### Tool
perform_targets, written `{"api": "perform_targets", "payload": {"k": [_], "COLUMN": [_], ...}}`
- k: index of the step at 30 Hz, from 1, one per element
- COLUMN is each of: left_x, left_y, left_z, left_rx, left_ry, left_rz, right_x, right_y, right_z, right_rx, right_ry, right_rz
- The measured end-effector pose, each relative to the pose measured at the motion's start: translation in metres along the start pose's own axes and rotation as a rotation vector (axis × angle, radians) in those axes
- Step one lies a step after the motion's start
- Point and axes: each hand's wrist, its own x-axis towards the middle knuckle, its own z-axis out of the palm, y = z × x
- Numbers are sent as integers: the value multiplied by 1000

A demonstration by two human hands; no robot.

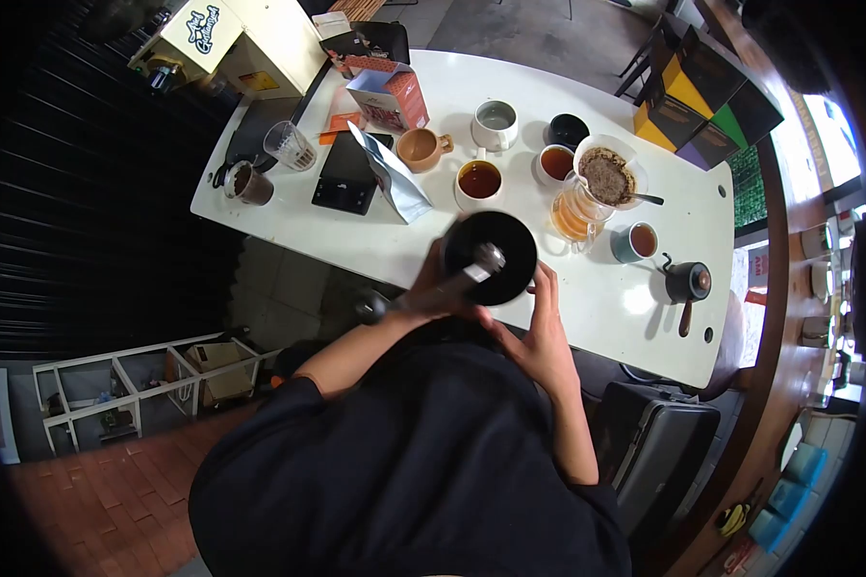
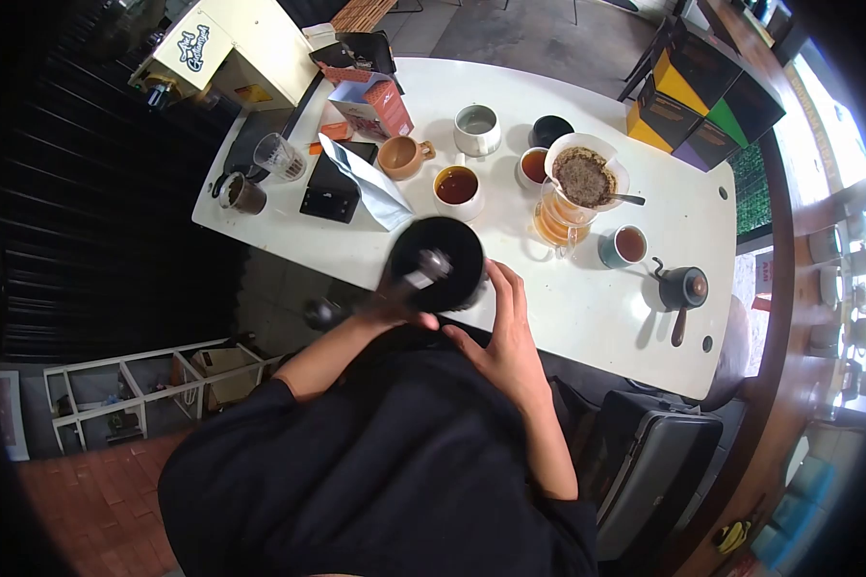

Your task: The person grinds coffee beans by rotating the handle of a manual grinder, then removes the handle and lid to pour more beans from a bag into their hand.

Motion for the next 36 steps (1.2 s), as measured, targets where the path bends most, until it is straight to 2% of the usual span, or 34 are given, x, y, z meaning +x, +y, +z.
{"api": "perform_targets", "payload": {"k": [1,3,7,9,11,13,15,19,21,22,24,28,31,33,36], "left_x": [15,20,19,30,36,40,39,13,-1,0,17,64,83,86,91], "left_y": [26,18,11,8,10,13,14,-2,-15,-17,-22,-48,-65,-64,-63], "left_z": [9,19,33,33,25,18,0,-59,-83,-93,-112,-118,-118,-121,-130], "left_rx": [-328,-173,-248,-74,32,76,74,339,353,355,487,398,376,313,193], "left_ry": [-47,-114,-132,-110,-170,-238,-280,-110,218,215,518,556,527,434,346], "left_rz": [2,97,60,240,308,308,286,238,165,161,208,251,269,181,166], "right_x": [0,0,3,3,0,5,10,18,20,20,23,28,37,41,43], "right_y": [3,22,50,59,71,69,58,56,64,68,76,79,69,70,73], "right_z": [5,13,23,26,36,42,46,56,61,65,73,87,95,100,107], "right_rx": [-53,-44,-15,33,6,16,150,47,54,61,26,41,-27,-56,-76], "right_ry": [39,65,-32,-47,64,106,143,257,239,209,207,158,208,235,223], "right_rz": [1,44,125,178,55,62,155,137,160,177,166,219,162,143,164]}}
